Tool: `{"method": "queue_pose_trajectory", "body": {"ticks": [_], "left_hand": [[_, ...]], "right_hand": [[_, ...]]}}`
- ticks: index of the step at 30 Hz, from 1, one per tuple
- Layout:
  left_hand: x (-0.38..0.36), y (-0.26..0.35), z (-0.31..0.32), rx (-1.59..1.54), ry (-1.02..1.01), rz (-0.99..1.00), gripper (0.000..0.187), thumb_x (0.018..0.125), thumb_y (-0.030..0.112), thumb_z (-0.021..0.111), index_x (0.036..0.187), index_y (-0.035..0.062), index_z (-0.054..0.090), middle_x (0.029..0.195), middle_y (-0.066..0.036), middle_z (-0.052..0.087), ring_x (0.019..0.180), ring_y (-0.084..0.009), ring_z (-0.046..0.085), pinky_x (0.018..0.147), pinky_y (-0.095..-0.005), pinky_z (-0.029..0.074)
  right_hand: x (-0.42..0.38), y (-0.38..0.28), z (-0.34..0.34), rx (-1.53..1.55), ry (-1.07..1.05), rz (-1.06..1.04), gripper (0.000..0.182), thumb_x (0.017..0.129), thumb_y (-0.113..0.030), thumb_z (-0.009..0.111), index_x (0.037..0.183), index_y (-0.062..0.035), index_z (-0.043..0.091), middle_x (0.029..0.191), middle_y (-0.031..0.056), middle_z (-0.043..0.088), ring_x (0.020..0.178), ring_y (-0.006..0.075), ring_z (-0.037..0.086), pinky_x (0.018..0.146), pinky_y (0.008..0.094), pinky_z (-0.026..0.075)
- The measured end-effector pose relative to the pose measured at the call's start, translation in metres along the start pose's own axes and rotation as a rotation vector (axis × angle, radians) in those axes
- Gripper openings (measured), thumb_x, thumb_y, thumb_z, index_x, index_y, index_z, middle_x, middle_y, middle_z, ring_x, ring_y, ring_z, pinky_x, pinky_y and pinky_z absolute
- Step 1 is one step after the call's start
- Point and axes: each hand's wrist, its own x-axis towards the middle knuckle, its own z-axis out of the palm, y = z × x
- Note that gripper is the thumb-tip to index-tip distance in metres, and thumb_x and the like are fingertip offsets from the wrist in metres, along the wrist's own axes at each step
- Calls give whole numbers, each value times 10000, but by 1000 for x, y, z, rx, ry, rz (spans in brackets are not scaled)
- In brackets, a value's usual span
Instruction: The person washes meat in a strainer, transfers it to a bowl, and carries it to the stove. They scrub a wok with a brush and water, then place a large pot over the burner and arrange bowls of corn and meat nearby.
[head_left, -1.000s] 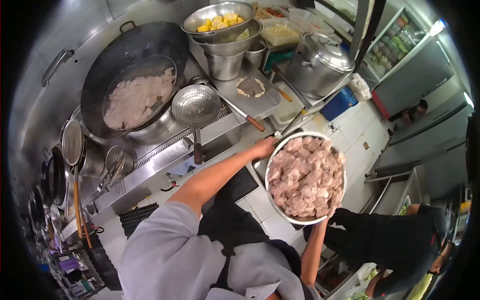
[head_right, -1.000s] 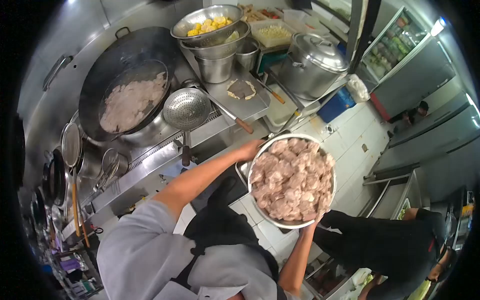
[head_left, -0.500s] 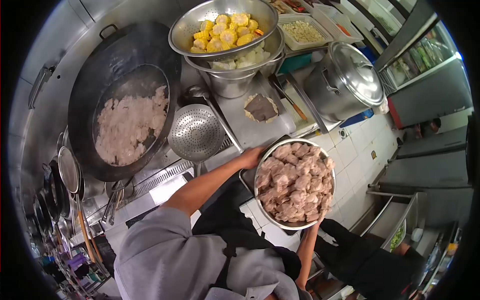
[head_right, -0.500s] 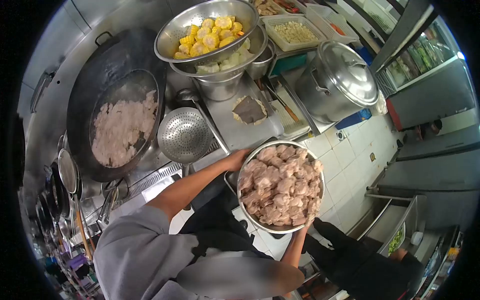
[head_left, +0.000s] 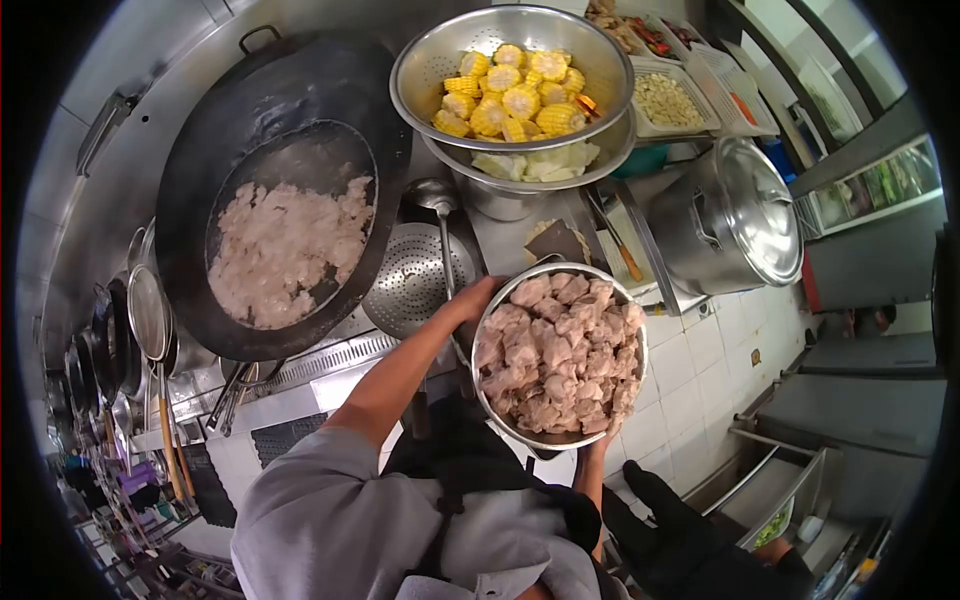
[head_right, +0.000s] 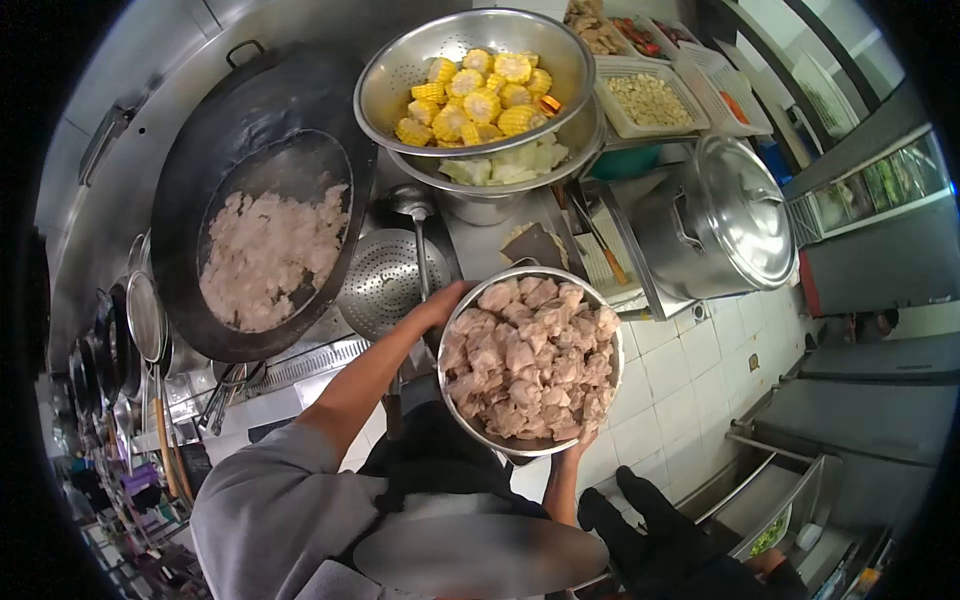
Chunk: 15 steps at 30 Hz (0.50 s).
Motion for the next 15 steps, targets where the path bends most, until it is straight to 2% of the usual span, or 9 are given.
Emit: {"method": "queue_pose_trajectory", "body": {"ticks": [1,4,5,7,9,11,12,14,15], "left_hand": [[18,-3,-3,-53,-11,39,484,860,189,691,1325,72,634,1283,-196,676,1190,-298,648,997,-421,493],[68,-42,-3,-111,2,77,434,883,188,660,1301,72,655,1267,-172,691,1167,-259,651,979,-412,496],[76,-35,-11,-107,3,32,430,889,194,653,1302,74,654,1264,-168,693,1163,-259,651,973,-411,498],[86,-8,-28,-98,9,-58,424,901,205,640,1306,78,653,1259,-159,697,1154,-260,651,961,-410,503],[95,-3,-34,-63,37,1,405,901,228,641,1278,81,674,1233,-156,711,1088,-252,667,933,-418,510],[107,1,-47,125,-42,-68,364,906,210,635,1239,79,701,1190,-167,725,1036,-285,685,914,-431,514],[92,37,-62,-7,-34,-128,344,904,144,596,1215,52,709,1162,-200,724,1040,-349,694,904,-440,515],[66,56,-71,44,198,-139,358,937,89,556,1271,33,671,1212,-214,702,1120,-356,663,949,-429,497],[51,67,-71,70,314,-144,367,953,62,536,1299,24,653,1237,-222,691,1160,-359,648,972,-424,488]], "right_hand": [[3,1,8,-24,-4,-26,470,1029,-236,544,1403,41,480,1332,190,603,1121,301,660,939,429,576],[5,7,24,6,-28,-27,580,1035,-395,506,1455,1,441,1421,161,539,1235,308,590,1046,447,501],[9,15,24,13,-44,-30,619,1035,-451,495,1471,-16,433,1451,147,520,1273,309,566,1084,449,471],[13,25,31,-44,-53,-61,636,1043,-454,474,1504,-27,383,1497,140,467,1324,309,521,1111,460,446],[14,31,44,-35,-58,-67,651,1043,-454,472,1521,-28,356,1511,141,452,1334,316,511,1112,465,445],[18,40,54,23,-61,-44,683,1039,-463,475,1545,-33,316,1542,151,407,1358,334,483,1129,470,429],[20,41,61,-13,-44,-54,687,1037,-468,478,1548,-38,317,1551,153,395,1366,336,473,1136,471,421],[24,33,75,-114,-79,-95,673,1037,-440,497,1563,-60,317,1586,159,340,1403,332,428,1164,469,388],[21,22,91,-54,-63,-76,646,1041,-386,515,1568,-65,325,1596,161,321,1411,321,413,1167,464,380]]}}
